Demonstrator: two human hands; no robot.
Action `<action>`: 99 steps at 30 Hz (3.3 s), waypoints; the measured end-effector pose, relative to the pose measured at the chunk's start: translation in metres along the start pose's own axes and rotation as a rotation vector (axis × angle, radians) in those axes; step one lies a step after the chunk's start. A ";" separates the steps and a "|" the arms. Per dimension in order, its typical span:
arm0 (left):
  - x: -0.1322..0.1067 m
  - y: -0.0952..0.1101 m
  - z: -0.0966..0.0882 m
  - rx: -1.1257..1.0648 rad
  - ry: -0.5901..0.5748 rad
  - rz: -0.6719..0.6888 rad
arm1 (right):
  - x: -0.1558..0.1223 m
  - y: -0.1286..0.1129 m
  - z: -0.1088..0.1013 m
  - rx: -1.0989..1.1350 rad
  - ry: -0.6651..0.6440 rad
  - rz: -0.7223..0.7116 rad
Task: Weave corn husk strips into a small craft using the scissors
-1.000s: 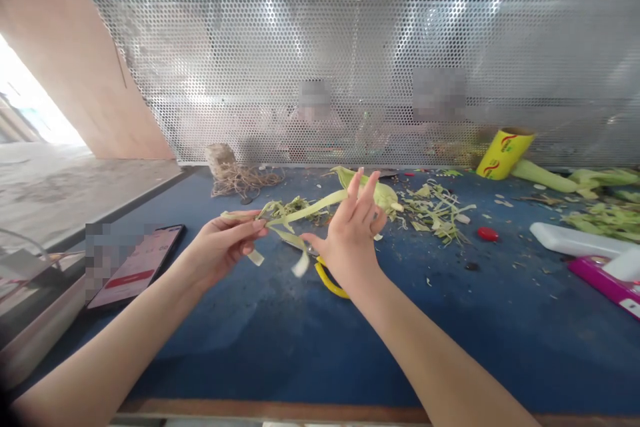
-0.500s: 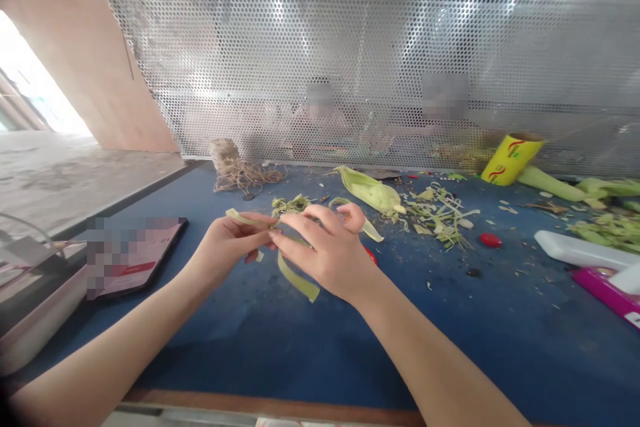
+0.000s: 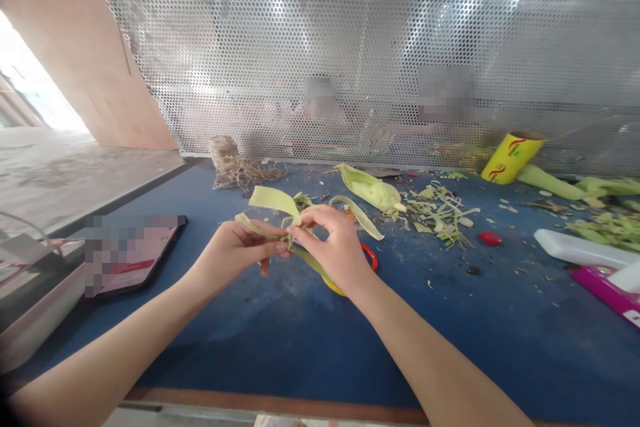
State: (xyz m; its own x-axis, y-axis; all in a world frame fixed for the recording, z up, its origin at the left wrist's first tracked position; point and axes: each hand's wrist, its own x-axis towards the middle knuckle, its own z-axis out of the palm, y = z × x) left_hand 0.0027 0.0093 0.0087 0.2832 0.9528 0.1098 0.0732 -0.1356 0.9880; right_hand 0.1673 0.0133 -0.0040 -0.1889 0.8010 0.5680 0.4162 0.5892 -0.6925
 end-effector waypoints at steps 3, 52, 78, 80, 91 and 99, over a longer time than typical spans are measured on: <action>0.000 0.000 -0.002 -0.013 -0.039 -0.023 | 0.000 0.000 -0.001 0.017 -0.043 0.059; -0.004 -0.005 0.003 -0.045 -0.356 -0.296 | -0.003 -0.007 -0.017 0.169 -0.507 0.021; -0.007 -0.003 0.004 -0.149 -0.357 -0.282 | -0.004 0.000 -0.002 0.493 -0.298 0.159; -0.008 -0.001 0.003 -0.159 -0.361 -0.292 | -0.004 -0.002 -0.002 0.563 -0.295 0.191; -0.007 -0.006 0.005 -0.190 -0.382 -0.419 | 0.011 0.000 -0.018 0.827 0.102 0.378; -0.005 -0.003 0.003 -0.128 -0.347 -0.424 | 0.020 0.016 -0.049 0.659 0.422 0.113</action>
State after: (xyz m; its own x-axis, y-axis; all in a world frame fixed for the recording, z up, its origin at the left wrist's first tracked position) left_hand 0.0042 0.0039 0.0045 0.5541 0.7683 -0.3204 0.1384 0.2945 0.9456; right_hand 0.2139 0.0338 0.0183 0.2309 0.8298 0.5080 -0.2251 0.5535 -0.8018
